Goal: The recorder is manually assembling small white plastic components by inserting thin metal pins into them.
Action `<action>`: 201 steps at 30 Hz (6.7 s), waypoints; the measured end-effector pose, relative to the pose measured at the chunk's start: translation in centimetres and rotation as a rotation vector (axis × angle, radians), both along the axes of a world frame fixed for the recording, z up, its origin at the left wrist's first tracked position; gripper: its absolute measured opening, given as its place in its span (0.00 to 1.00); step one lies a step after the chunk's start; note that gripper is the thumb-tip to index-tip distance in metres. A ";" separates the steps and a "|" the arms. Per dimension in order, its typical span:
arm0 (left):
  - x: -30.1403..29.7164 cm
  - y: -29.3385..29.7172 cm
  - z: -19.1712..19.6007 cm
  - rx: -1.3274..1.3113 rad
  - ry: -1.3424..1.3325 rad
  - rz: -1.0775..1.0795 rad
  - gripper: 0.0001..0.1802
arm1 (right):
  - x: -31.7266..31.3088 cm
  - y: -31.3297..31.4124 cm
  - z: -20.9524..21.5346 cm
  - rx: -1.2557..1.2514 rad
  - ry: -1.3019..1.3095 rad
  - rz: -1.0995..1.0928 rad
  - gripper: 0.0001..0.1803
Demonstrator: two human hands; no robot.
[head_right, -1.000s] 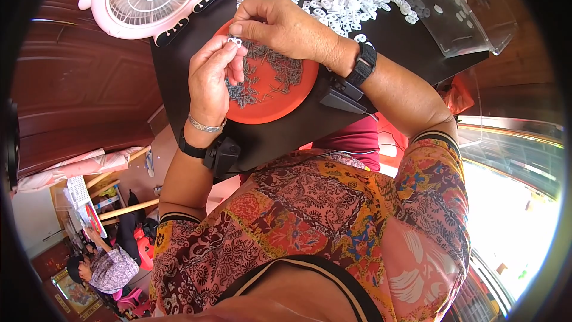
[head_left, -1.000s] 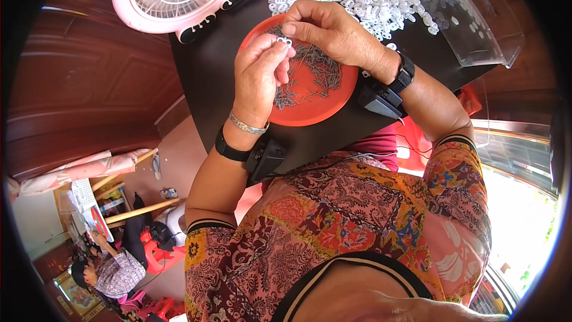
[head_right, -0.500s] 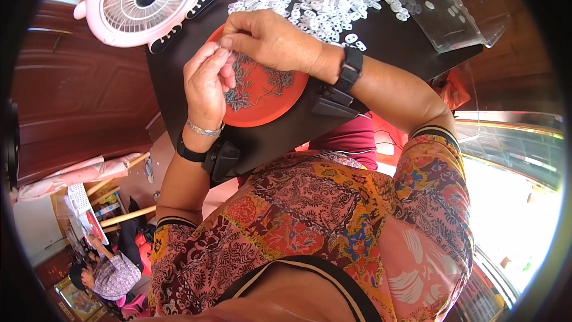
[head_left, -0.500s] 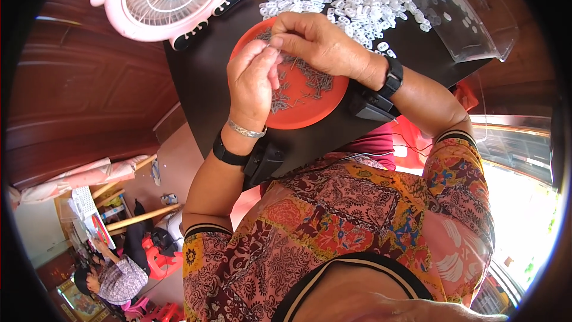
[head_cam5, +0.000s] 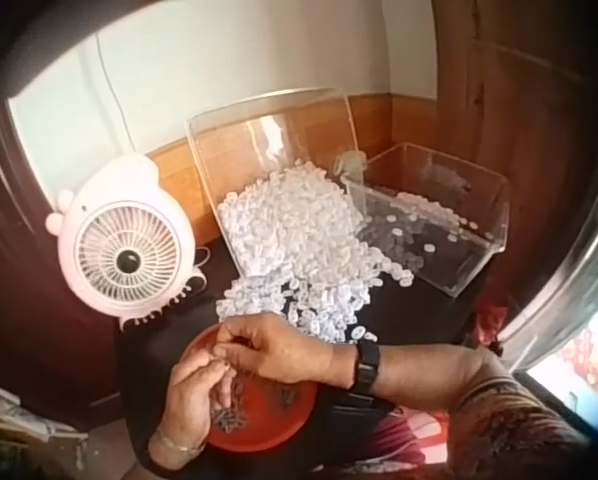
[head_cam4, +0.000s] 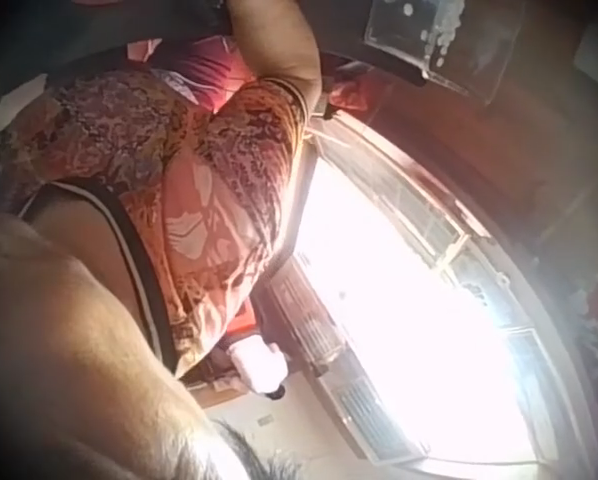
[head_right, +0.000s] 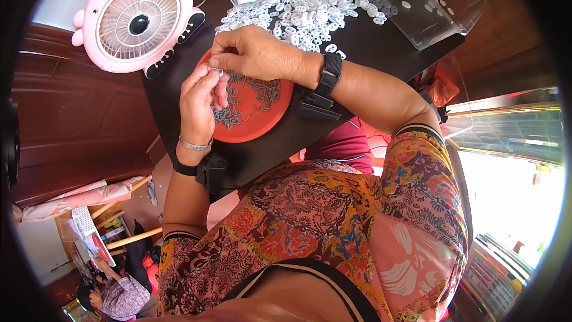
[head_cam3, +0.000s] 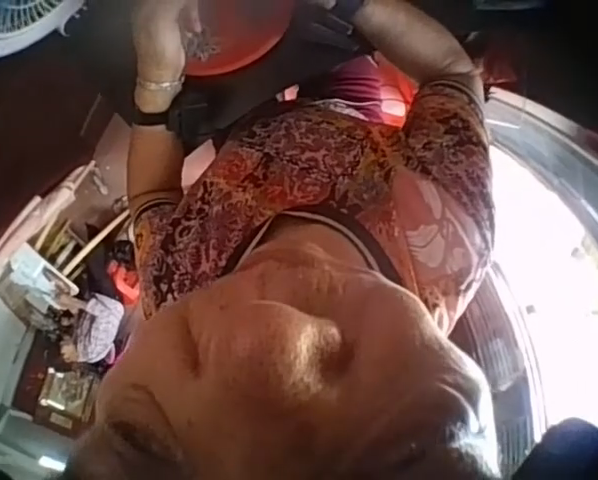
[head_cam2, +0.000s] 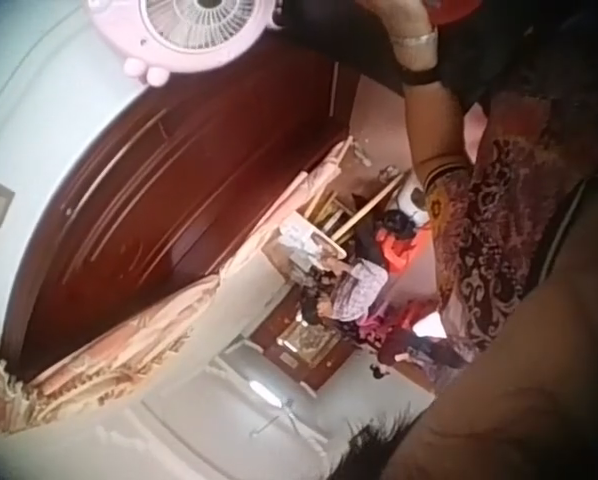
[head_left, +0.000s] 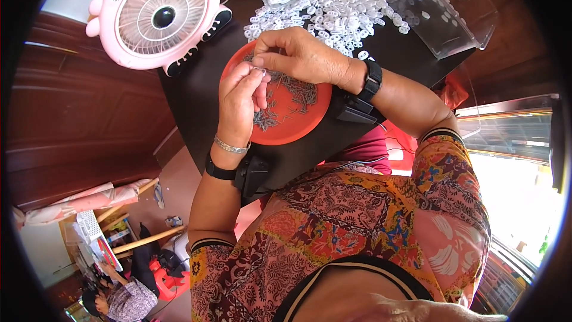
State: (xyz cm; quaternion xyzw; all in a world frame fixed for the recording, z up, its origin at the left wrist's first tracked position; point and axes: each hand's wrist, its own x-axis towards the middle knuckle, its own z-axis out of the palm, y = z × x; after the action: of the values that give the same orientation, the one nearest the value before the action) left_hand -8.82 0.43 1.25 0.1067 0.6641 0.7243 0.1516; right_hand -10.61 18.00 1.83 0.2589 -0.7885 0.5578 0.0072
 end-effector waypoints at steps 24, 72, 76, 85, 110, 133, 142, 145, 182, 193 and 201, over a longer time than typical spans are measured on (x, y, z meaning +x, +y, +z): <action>-0.7 0.0 0.3 0.031 -0.019 0.034 0.10 | -5.2 7.4 -0.1 0.923 0.192 -0.184 0.08; -0.7 -1.1 0.2 0.050 -0.039 -0.007 0.10 | -1.8 1.0 0.5 -0.189 -0.205 0.117 0.13; -0.7 -1.2 0.2 -0.005 0.007 0.022 0.10 | -1.8 1.1 0.3 -0.170 -0.243 0.152 0.13; -0.5 -1.0 0.3 -0.054 0.040 0.026 0.09 | -1.8 1.1 0.2 -0.206 -0.319 0.183 0.13; -0.4 -0.7 0.3 -0.072 0.047 0.038 0.10 | -1.3 0.9 0.6 -0.089 -0.222 0.149 0.12; -0.1 -0.5 -0.2 -0.012 0.082 0.067 0.11 | -0.6 0.3 0.3 -0.091 -0.140 0.167 0.11; 0.1 -0.3 -0.2 0.143 -0.061 0.090 0.09 | -0.4 0.1 0.7 0.001 0.054 0.179 0.16; 0.3 -0.4 -0.1 0.112 -0.069 0.087 0.11 | -0.1 0.1 1.0 0.022 0.102 0.157 0.18; 1.0 0.4 -0.2 0.213 -0.080 0.103 0.15 | 0.9 -0.7 -0.1 0.317 0.521 -0.022 0.10; 0.8 0.5 -0.1 0.211 0.021 0.109 0.16 | 0.9 -0.8 0.6 0.264 0.510 -0.026 0.15; 0.5 0.0 -0.3 0.245 0.057 0.136 0.14 | 0.4 -0.4 1.2 0.215 0.410 -0.082 0.15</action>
State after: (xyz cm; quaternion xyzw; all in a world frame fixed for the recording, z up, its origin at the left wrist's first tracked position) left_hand -8.31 0.47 0.92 0.0998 0.5806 0.8051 0.0692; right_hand -10.19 17.64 3.01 0.3338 -0.8353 0.4057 0.1624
